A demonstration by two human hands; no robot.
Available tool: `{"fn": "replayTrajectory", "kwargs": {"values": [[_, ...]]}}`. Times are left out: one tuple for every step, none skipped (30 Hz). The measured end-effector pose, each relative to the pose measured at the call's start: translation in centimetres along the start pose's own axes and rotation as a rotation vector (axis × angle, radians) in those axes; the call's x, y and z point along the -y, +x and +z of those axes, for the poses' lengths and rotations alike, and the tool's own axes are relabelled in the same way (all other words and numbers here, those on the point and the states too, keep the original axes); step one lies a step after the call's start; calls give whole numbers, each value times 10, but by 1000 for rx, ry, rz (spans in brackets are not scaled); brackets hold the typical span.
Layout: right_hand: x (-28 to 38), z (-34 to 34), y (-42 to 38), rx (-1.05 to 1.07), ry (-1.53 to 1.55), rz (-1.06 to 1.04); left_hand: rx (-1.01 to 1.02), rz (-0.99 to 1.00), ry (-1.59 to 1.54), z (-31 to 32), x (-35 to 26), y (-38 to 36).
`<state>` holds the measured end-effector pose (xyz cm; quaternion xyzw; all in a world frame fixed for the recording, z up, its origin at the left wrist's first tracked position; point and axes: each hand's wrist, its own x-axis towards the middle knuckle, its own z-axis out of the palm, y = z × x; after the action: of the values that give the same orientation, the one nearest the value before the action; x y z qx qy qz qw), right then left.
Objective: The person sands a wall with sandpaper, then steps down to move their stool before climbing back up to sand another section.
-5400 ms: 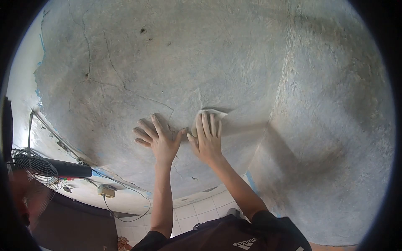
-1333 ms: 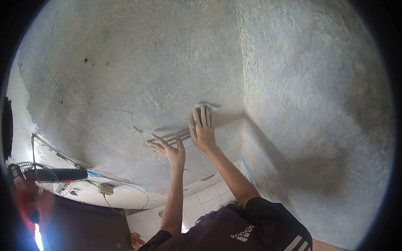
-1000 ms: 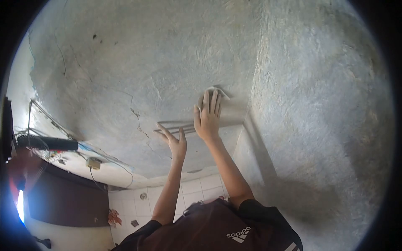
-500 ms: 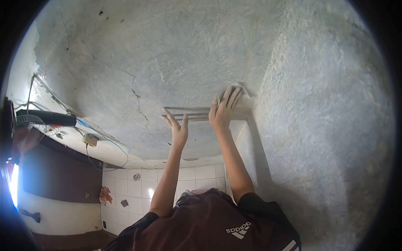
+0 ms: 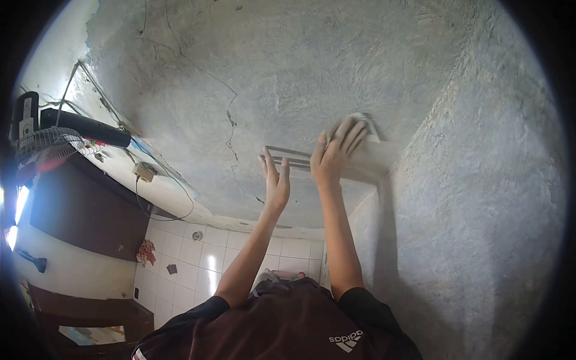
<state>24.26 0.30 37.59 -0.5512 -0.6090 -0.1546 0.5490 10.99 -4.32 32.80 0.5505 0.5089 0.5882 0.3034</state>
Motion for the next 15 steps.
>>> {"fn": "replayTrajectory", "kwargs": {"values": [[-5, 3, -14, 68, -29, -53, -45, -34, -32, 0, -5, 2], [-14, 12, -39, 64, -31, -54, -43, -30, -34, -2, -13, 4], [-29, 26, -70, 101, -38, -15, -62, 41, -3, -5, -24, 6], [-36, 33, -85, 137, -43, 22, -84, 115, 27, -9, -35, 10], [-36, 32, -85, 133, -41, 20, -85, 119, 28, -14, -45, 12], [-33, 30, -81, 116, -28, 62, -114, 242, 41, -21, -56, 17], [-25, 26, -73, 99, -13, 105, -142, 366, 56, -29, -62, 23], [-22, 26, -56, -28, 34, 45, -179, 376, 140, -40, -65, 31], [-11, 16, -32, -27, 37, 46, -180, 376, 143, -52, -67, 39], [2, 4, -8, -35, 53, 5, -249, 420, 178, -63, -69, 47], [11, -3, 8, -45, 69, -34, -315, 465, 213, -74, -70, 54], [18, -3, 18, -47, 68, -31, -311, 466, 214, -83, -70, 61], [26, 0, 26, -38, 31, -87, -343, 431, 290, -90, -70, 69], [34, 1, 31, -33, -10, -143, -373, 399, 362, -97, -71, 75], [37, 7, 24, -43, -18, -140, -365, 408, 355, -103, -69, 79]]}}
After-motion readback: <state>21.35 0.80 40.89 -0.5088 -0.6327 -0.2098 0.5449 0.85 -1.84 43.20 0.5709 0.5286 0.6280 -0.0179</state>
